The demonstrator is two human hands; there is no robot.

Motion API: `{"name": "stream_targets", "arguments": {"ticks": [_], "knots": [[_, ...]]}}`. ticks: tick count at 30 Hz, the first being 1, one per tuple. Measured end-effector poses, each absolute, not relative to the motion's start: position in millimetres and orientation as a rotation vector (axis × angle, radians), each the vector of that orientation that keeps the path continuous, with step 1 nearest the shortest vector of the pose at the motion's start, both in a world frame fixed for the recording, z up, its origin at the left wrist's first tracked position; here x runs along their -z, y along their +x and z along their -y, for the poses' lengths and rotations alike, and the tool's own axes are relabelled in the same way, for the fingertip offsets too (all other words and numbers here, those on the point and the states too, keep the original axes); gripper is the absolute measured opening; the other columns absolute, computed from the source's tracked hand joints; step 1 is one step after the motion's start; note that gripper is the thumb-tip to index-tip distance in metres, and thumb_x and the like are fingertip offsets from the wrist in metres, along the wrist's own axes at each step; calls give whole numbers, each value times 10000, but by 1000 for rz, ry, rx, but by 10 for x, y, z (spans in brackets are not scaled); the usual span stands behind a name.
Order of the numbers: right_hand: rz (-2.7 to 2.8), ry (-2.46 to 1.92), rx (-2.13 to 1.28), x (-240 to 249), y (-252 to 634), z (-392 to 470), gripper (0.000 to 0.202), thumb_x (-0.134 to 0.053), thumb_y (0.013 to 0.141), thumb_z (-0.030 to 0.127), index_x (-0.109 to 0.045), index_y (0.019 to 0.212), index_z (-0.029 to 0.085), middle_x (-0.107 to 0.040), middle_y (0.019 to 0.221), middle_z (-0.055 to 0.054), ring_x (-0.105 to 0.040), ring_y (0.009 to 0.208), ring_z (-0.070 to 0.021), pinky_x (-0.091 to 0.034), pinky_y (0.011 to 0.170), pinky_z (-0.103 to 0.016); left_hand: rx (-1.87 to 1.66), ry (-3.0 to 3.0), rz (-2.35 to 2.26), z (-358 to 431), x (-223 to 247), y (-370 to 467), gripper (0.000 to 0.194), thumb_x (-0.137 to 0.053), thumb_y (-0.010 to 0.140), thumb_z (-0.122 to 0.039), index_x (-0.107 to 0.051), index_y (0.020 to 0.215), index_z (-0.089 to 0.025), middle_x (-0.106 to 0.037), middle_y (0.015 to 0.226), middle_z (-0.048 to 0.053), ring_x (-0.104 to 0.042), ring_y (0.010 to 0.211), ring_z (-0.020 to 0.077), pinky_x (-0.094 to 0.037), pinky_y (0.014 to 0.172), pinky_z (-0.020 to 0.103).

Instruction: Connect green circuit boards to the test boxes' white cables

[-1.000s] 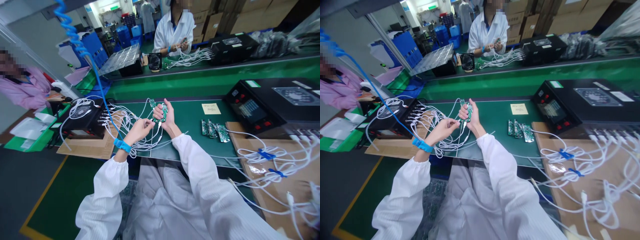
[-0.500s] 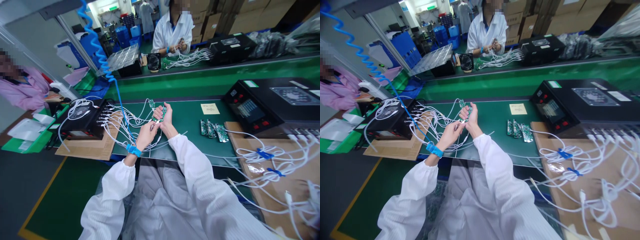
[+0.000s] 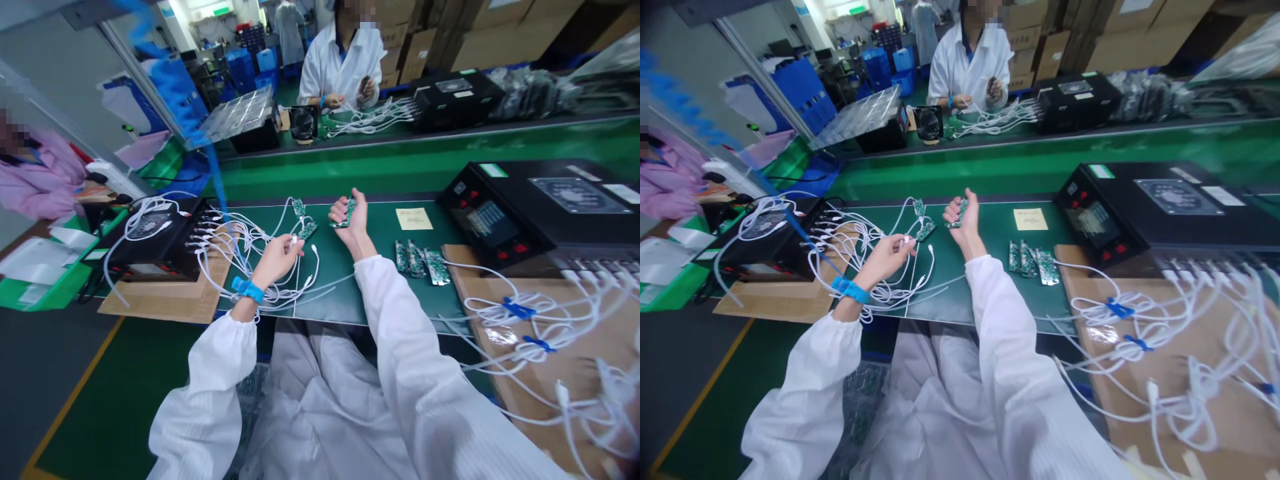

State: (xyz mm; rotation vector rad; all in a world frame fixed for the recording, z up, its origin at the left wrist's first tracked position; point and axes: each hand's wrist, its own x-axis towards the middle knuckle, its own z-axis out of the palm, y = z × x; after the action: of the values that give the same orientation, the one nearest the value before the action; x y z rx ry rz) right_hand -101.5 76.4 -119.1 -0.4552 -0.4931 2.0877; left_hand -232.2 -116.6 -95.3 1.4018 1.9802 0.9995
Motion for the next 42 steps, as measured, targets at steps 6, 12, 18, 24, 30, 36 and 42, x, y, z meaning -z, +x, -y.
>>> {"name": "stream_targets", "arguments": {"ticks": [6, 12, 18, 24, 30, 36, 42], "knots": [[695, -667, -2077, 1368, -1271, -572, 405, -788, 867, 440, -484, 738, 206, -466, 545, 84, -337, 398, -39, -280, 361, -173, -543, 1621, -2218, 807, 803, -2350, 445, -556, 987, -531, -687, 762, -169, -647, 717, 90, -629, 768, 244, -439, 787, 351], [816, -952, -1803, 1537, -1409, -491, 326, -779, 861, 253, -478, 738, 223, -511, 546, 78, -419, 407, -66, -343, 361, -178, -749, 1856, -2374, 339, 995, -2377, 221, -625, 934, -234, -727, 1097, -126, -673, 1188, 190, -594, 1180, 320, -441, 1079, 420], [699, -916, -1712, 1586, -1460, -426, 411, -820, 818, 392, -449, 731, 238, -501, 552, 88, -430, 441, -72, -361, 396, -179, -706, 1751, -2353, 38, 1026, -2369, 222, -558, 928, -134, -743, 1051, -129, -726, 1044, 177, -666, 1083, 325, -502, 1000, 436], [470, -646, -2044, 1452, -1391, -448, 375, -719, 906, 458, -469, 760, 220, -443, 550, 85, -374, 439, -55, -349, 419, -165, -795, 1801, -2306, 66, 972, -2474, 183, -576, 934, -179, -740, 1007, -145, -708, 1116, 172, -662, 1069, 279, -493, 1016, 402], [523, -371, -2242, 1238, -1235, -353, 359, -684, 939, 445, -481, 761, 208, -408, 582, 91, -286, 414, -36, -307, 398, -156, -801, 1733, -2206, 85, 1058, -2513, 180, -639, 839, -90, -758, 964, -143, -751, 963, 128, -701, 939, 260, -532, 977, 381], [575, -295, -2264, 1163, -1206, -289, 371, -684, 946, 479, -532, 760, 196, -394, 583, 90, -248, 413, -27, -275, 385, -145, -950, 1655, -2225, 147, 994, -2517, 257, -562, 889, -95, -766, 1040, -134, -760, 1073, 131, -707, 1006, 241, -525, 1008, 364], [602, -230, -2343, 1120, -1152, -263, 366, -569, 1006, 508, -647, 867, 178, -426, 607, 79, -196, 412, -36, -244, 366, -156, -1126, 1510, -2140, 317, 829, -2584, 268, -647, 896, -257, -773, 1071, -96, -748, 896, 121, -670, 803, 214, -542, 814, 330]]}}
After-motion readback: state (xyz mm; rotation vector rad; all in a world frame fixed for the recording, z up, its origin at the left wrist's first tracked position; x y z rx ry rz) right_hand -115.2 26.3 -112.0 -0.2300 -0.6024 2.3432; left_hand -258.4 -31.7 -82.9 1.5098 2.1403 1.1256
